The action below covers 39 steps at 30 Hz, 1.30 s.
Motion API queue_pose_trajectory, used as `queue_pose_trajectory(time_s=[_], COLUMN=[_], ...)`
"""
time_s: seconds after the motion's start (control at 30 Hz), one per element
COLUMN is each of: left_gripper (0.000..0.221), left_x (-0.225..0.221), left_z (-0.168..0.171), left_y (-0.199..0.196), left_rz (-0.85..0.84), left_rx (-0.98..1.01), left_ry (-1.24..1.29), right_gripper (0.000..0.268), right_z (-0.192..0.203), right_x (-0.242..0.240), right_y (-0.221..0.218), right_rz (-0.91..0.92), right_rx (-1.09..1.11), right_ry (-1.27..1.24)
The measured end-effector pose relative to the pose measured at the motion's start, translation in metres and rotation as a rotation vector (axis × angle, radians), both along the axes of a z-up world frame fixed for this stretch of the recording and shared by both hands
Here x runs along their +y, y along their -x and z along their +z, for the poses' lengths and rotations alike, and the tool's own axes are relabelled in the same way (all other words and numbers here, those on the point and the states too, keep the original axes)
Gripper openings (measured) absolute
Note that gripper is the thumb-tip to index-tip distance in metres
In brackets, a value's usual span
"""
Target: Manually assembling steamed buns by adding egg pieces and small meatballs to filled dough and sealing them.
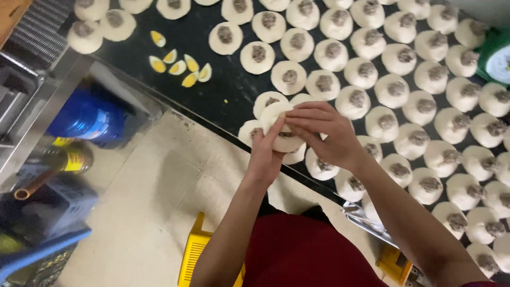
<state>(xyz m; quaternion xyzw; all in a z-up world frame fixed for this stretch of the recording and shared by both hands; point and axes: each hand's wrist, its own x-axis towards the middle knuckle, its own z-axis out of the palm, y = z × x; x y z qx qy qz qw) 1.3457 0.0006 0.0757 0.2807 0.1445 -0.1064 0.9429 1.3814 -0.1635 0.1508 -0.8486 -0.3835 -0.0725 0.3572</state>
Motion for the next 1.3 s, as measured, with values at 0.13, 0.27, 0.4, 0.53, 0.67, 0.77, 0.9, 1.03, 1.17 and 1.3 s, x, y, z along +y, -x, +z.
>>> queue_pose_trajectory(time_s=[0.13,0.27,0.4,0.53,0.67,0.77,0.9,1.03,1.17,1.3], left_gripper=[0.045,0.042,0.042,0.044,0.046,0.045,0.043,0.043,0.04,0.041], left_x=[-0.034,-0.056,-0.078,-0.105,-0.127,-0.141,-0.15,-0.153,-0.155,-0.157], left_z=[0.006,0.008,0.02,0.042,0.051,0.047,0.052,0.064,0.073,0.071], left_y=[0.004,0.005,0.005,0.013,0.019,0.022,0.024,0.024,0.024,0.019], left_rz=[-0.017,0.016,0.058,-0.011,-0.056,-0.072,-0.119,-0.231,-0.427,-0.606], left_rx=[-0.054,-0.046,-0.073,-0.079,-0.041,-0.07,-0.14,-0.202,-0.236,-0.264], left_ry=[0.043,0.037,-0.032,-0.098,-0.155,-0.201,-0.205,-0.324,-0.479,-0.473], right_gripper=[0.028,0.028,0.031,0.041,0.038,0.036,0.048,0.029,0.015,0.051], right_z=[0.001,0.017,0.027,0.023,0.012,0.017,0.029,0.042,0.038,0.034], right_x=[-0.03,-0.066,-0.107,-0.126,-0.151,-0.165,-0.177,-0.199,-0.226,-0.24], right_y=[0.014,0.033,0.046,0.06,0.07,0.079,0.087,0.094,0.088,0.088], right_rz=[-0.099,-0.192,-0.298,-0.264,-0.339,-0.394,-0.644,-0.716,-0.377,-0.3], right_rx=[0.102,0.082,0.083,0.123,-0.096,-0.089,0.599,0.622,0.219,0.554], right_ry=[-0.115,-0.134,0.008,-0.016,-0.046,-0.091,-0.313,-0.256,-0.141,-0.25])
